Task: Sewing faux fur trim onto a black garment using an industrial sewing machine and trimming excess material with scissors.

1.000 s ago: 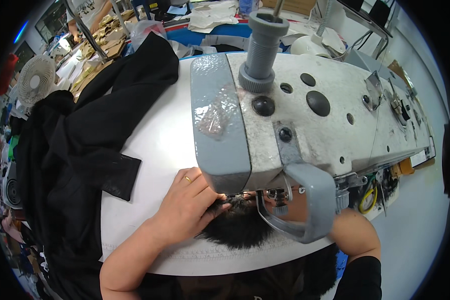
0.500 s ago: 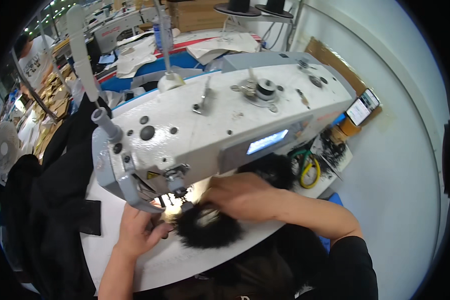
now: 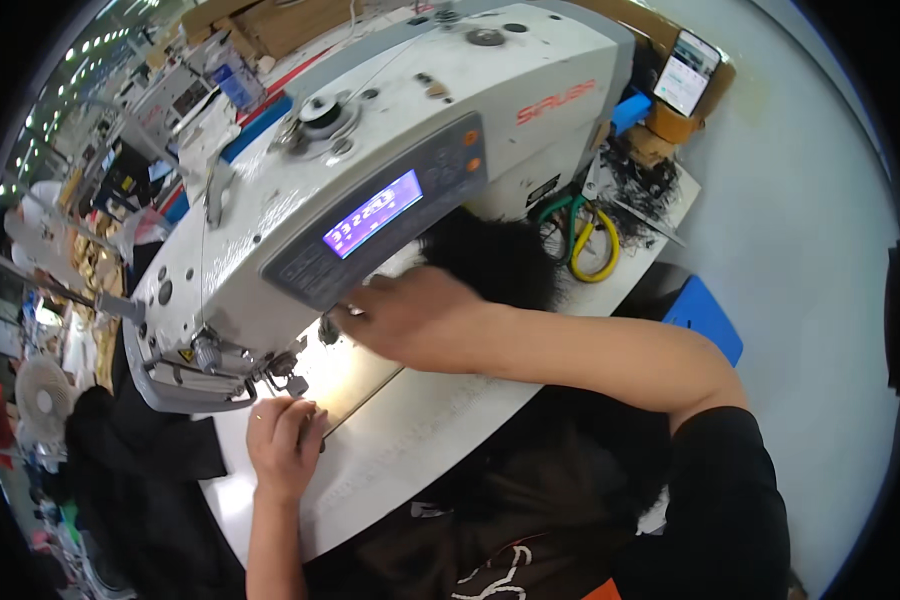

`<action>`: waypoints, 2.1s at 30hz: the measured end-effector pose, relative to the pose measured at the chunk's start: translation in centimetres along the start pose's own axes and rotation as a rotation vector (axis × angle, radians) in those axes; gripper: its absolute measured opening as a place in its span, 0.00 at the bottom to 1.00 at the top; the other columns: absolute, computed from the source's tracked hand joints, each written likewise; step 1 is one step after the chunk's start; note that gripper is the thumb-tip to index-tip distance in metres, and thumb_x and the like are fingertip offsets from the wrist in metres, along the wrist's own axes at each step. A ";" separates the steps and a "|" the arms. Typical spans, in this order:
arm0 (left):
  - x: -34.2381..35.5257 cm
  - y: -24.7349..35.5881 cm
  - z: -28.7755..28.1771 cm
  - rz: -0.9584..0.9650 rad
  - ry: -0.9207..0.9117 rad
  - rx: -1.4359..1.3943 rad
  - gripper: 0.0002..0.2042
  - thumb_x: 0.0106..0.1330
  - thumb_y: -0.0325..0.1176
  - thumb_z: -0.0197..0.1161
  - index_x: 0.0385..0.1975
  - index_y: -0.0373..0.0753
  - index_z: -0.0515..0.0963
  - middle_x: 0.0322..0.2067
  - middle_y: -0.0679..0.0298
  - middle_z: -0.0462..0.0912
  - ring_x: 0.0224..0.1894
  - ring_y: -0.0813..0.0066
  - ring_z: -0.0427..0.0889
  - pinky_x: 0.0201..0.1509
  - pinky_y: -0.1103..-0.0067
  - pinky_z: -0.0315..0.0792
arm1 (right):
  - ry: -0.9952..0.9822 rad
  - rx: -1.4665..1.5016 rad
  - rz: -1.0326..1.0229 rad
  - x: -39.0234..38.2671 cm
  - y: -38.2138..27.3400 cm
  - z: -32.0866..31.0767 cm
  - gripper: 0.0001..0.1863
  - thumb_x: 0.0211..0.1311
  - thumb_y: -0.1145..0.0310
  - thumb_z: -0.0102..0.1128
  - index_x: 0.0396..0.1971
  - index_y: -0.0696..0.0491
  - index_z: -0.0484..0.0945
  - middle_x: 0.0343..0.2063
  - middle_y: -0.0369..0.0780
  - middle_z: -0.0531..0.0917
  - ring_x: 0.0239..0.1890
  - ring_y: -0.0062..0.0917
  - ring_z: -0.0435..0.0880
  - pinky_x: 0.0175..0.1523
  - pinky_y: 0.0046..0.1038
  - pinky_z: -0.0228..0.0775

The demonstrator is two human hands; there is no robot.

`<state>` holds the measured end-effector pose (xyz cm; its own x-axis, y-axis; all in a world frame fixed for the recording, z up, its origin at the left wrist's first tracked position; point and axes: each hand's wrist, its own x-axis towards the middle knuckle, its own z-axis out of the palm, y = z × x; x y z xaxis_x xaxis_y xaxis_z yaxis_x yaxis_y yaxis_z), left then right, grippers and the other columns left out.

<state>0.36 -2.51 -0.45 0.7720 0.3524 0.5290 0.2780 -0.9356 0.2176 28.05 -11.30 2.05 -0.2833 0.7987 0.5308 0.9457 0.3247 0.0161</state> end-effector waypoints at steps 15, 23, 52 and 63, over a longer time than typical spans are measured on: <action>-0.2 2.8 0.3 -0.039 0.124 -0.143 0.19 0.53 0.14 0.72 0.48 0.25 0.81 0.37 0.51 0.83 0.34 0.62 0.85 0.40 0.75 0.80 | 0.035 0.480 -0.237 -0.7 -4.2 3.7 0.11 0.62 0.69 0.55 0.43 0.56 0.73 0.34 0.39 0.81 0.32 0.32 0.84 0.33 0.34 0.77; -2.8 3.5 -2.5 -0.621 0.323 -0.807 0.12 0.82 0.33 0.48 0.40 0.31 0.73 0.42 0.52 0.82 0.50 0.59 0.82 0.60 0.67 0.74 | -0.096 0.543 -0.099 -2.0 -4.2 2.0 0.15 0.64 0.67 0.60 0.50 0.50 0.81 0.34 0.35 0.82 0.47 0.31 0.79 0.49 0.32 0.70; -1.9 1.2 -2.6 -0.438 0.024 -0.311 0.10 0.63 0.23 0.69 0.43 0.35 0.82 0.32 0.58 0.84 0.38 0.60 0.83 0.49 0.70 0.73 | -0.347 0.917 0.754 -0.3 -7.5 0.1 0.13 0.66 0.70 0.69 0.49 0.53 0.86 0.27 0.38 0.86 0.26 0.18 0.82 0.34 0.25 0.73; -0.7 -1.5 0.0 -0.035 -0.035 -0.090 0.13 0.54 0.25 0.66 0.42 0.36 0.82 0.41 0.62 0.81 0.42 0.63 0.79 0.52 0.67 0.73 | -0.330 0.252 0.117 1.0 -4.0 1.8 0.17 0.63 0.60 0.66 0.52 0.39 0.84 0.34 0.41 0.85 0.36 0.39 0.85 0.38 0.41 0.78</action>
<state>-0.60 -1.31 -1.09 0.7827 0.3824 0.4911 0.2540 -0.9166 0.3087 23.74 -10.87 1.01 -0.2513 0.9434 0.2165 0.9175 0.3035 -0.2573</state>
